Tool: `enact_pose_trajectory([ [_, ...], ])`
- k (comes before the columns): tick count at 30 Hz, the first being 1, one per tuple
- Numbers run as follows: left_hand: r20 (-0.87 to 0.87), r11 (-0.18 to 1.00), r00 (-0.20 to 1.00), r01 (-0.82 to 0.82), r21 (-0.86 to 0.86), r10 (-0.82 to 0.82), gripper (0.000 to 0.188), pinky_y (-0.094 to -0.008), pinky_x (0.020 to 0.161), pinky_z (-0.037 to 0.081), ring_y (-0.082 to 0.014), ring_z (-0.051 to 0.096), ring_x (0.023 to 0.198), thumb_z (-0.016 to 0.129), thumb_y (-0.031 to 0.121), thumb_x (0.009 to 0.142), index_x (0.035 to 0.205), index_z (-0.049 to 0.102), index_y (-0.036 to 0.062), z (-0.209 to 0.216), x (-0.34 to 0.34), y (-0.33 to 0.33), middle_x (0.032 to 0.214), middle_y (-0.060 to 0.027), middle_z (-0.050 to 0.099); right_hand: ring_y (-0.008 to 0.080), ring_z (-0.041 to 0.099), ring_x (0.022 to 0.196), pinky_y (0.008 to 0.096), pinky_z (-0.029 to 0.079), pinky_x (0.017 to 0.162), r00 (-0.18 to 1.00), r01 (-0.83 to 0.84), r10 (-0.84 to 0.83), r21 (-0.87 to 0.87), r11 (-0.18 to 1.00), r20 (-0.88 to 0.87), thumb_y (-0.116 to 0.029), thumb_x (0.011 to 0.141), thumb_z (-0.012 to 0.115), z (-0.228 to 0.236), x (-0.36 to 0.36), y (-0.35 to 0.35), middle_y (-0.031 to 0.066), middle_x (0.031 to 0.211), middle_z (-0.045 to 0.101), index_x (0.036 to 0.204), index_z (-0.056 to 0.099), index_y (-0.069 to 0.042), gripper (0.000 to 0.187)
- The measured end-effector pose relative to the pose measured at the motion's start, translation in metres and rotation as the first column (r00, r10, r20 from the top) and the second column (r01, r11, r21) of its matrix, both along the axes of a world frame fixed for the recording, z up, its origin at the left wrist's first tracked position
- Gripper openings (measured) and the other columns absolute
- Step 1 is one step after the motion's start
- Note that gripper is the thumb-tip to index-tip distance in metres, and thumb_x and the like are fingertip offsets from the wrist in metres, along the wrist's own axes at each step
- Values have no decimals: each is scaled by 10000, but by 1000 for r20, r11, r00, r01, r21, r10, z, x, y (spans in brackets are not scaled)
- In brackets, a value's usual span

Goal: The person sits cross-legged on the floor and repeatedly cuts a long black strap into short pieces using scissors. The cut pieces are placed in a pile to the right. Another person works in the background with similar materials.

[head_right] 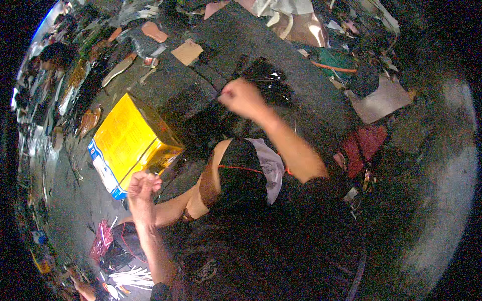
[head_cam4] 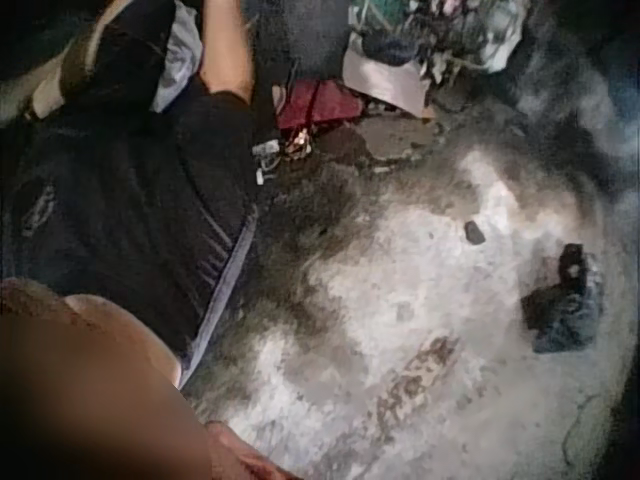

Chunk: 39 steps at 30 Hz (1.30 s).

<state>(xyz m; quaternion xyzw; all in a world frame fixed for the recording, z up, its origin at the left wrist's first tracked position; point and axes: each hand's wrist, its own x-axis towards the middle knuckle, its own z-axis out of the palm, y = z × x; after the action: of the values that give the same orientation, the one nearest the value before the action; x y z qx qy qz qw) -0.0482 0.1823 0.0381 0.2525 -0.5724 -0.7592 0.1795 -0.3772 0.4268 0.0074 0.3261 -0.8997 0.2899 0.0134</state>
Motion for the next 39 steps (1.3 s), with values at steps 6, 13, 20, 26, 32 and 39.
enact_pose_trajectory([
  [6, -4, 995, 996, 93, -26, -93, 196, -293, 822, 598, -146, 726, 896, 645, 115, 1049, 1184, 665, -25, -30, -13, 40, 1012, -93, 757, 202, 717, 766, 336, 568, 701, 749, -272, 527, -538, 798, 402, -214, 896, 827, 10, 173, -70, 126, 839, 702, 973, 666, 23, 296],
  [13, -13, 984, 1000, 8, -178, -10, 102, -286, 848, 577, -117, 691, 897, 658, 49, 1028, 1104, 694, -7, -45, 16, 24, 995, -72, 746, 181, 717, 737, 330, 565, 665, 828, -238, 469, -564, 791, 307, -71, 930, 737, -3, 214, -96, 121, 831, 713, 1023, 686, 24, 142],
  [20, -136, 946, 970, -227, -231, 200, 44, -234, 776, 477, -72, 558, 821, 652, 32, 1014, 1039, 615, 33, -49, 29, 34, 913, 9, 617, 87, 585, 686, 290, 516, 627, 905, -175, 367, -597, 783, 216, 15, 833, 729, -4, 239, -130, 36, 745, 616, 879, 599, -16, 142],
  [26, 9, 728, 808, -526, -440, 589, 68, -254, 694, 456, -86, 506, 772, 556, 72, 1053, 992, 573, 49, -43, 136, -29, 867, 3, 549, 85, 567, 678, 290, 496, 607, 989, 88, -16, -508, 857, 144, -22, 889, 656, 16, 136, -80, 12, 747, 612, 932, 613, -47, 65],
  [32, 197, 570, 662, -411, -712, 724, 94, -288, 658, 411, -107, 473, 736, 530, 109, 1062, 1011, 551, 33, -84, 292, -89, 834, -7, 521, 442, 715, 830, 496, 554, 746, 900, 307, -316, -80, 948, -301, -207, 881, 652, 7, -79, 45, 251, 873, 719, 963, 672, -11, 214],
  [39, 297, 565, 571, -375, -735, 766, 198, -305, 705, 462, -130, 540, 783, 548, 136, 1058, 1191, 625, 10, -113, 356, -108, 886, -56, 597, 422, 741, 842, 510, 595, 780, 775, 608, -449, 329, 723, -444, -309, 911, 655, 23, -170, 152, 256, 951, 735, 1059, 647, 13, 355],
])
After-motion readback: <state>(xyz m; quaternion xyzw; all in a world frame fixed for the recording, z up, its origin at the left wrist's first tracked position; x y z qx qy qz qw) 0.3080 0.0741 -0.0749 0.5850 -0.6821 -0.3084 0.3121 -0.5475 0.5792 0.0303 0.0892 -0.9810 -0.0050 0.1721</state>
